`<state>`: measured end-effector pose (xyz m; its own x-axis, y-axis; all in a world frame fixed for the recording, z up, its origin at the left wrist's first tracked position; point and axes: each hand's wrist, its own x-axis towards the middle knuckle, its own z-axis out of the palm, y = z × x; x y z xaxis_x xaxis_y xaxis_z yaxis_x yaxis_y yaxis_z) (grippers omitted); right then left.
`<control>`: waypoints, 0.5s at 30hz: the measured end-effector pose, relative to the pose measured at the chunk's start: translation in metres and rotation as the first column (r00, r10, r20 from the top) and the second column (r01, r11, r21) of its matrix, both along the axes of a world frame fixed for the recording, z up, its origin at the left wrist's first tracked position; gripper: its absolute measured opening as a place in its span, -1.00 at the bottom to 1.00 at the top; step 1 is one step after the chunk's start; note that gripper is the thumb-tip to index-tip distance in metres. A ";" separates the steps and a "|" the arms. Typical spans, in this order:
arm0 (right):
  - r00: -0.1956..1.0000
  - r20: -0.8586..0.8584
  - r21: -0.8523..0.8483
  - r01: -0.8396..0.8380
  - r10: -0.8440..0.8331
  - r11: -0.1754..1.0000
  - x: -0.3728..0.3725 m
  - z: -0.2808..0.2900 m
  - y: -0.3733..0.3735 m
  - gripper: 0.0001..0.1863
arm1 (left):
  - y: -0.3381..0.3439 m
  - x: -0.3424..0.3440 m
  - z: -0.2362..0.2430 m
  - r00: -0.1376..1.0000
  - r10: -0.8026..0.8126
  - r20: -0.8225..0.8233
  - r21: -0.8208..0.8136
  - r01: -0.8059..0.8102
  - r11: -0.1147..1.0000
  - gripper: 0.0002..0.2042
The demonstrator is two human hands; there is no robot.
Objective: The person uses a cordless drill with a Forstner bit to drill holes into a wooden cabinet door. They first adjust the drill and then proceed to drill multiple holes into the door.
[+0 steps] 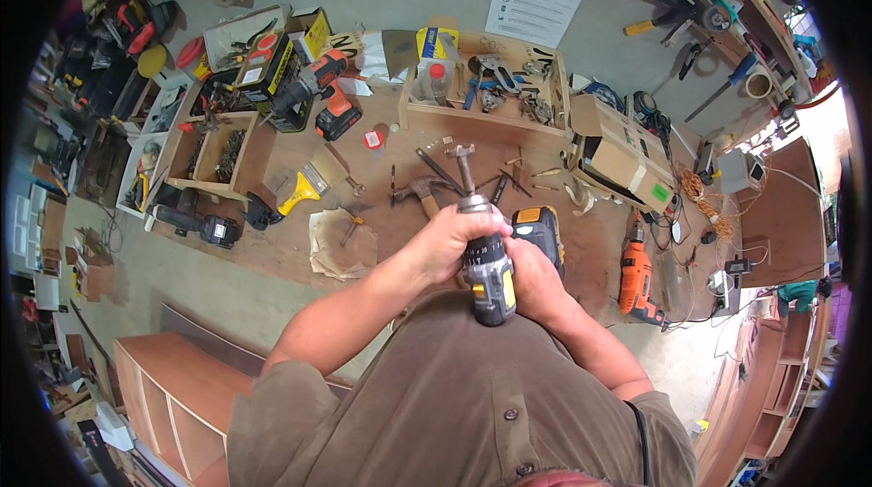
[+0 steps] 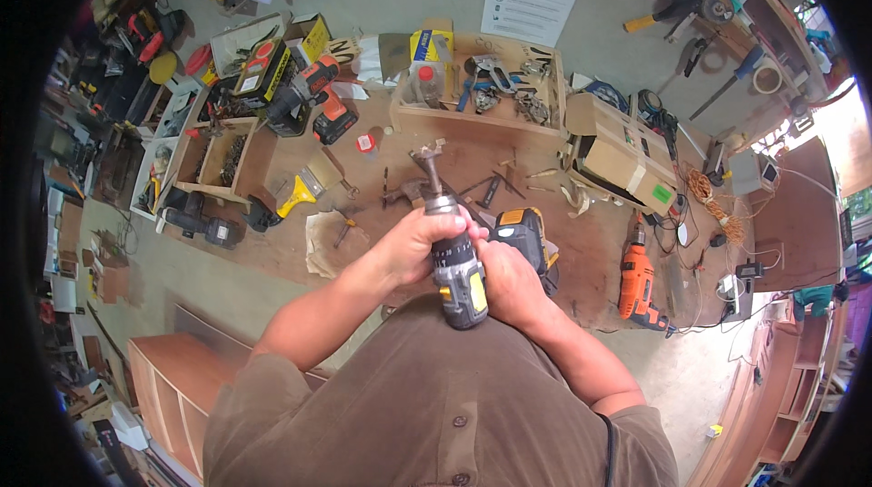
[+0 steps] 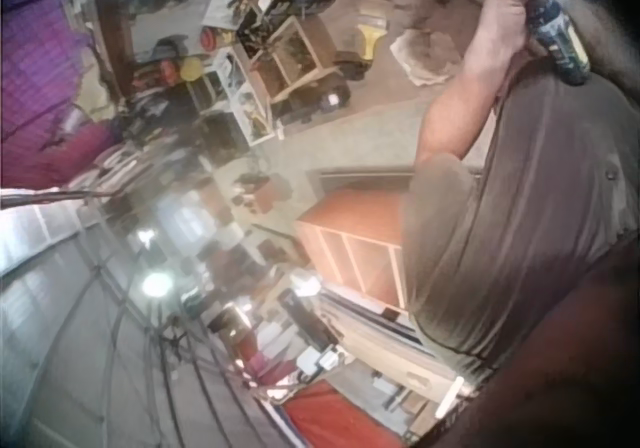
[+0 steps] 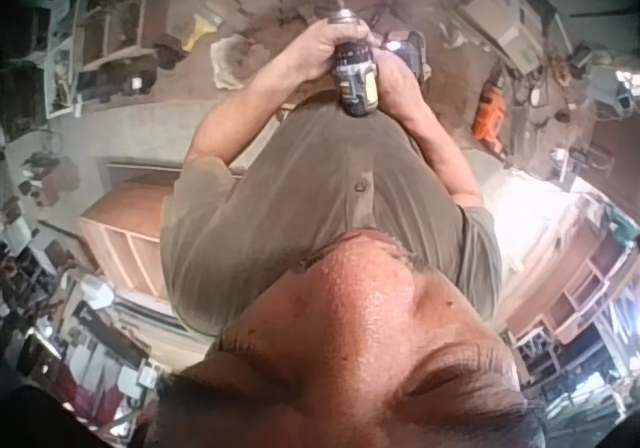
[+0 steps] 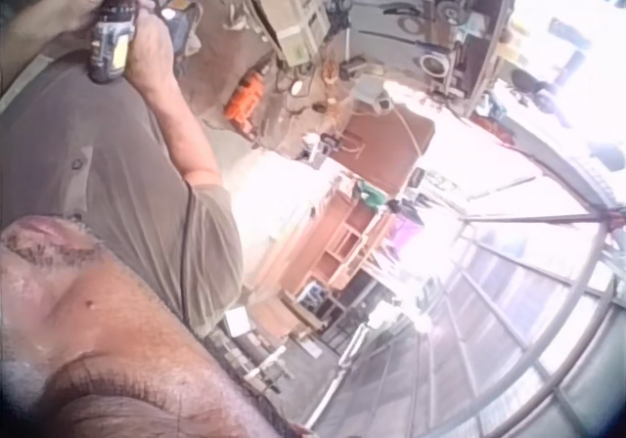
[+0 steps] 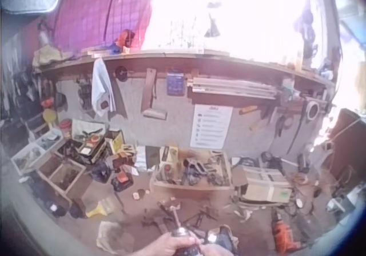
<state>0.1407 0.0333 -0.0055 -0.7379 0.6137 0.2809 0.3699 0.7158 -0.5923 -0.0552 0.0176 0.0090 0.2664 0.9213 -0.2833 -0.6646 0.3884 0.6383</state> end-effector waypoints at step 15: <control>0.990 -0.139 0.272 0.044 -0.006 0.961 0.002 0.003 0.004 -0.67 | -0.003 0.014 0.005 0.980 0.003 0.199 0.282 -0.060 0.958 -0.76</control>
<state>0.1425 0.0369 -0.0026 -0.6665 0.5174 0.5367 0.3198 0.8488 -0.4211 -0.0410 0.0141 0.0138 0.2592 0.9647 0.0468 -0.7958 0.1859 0.5763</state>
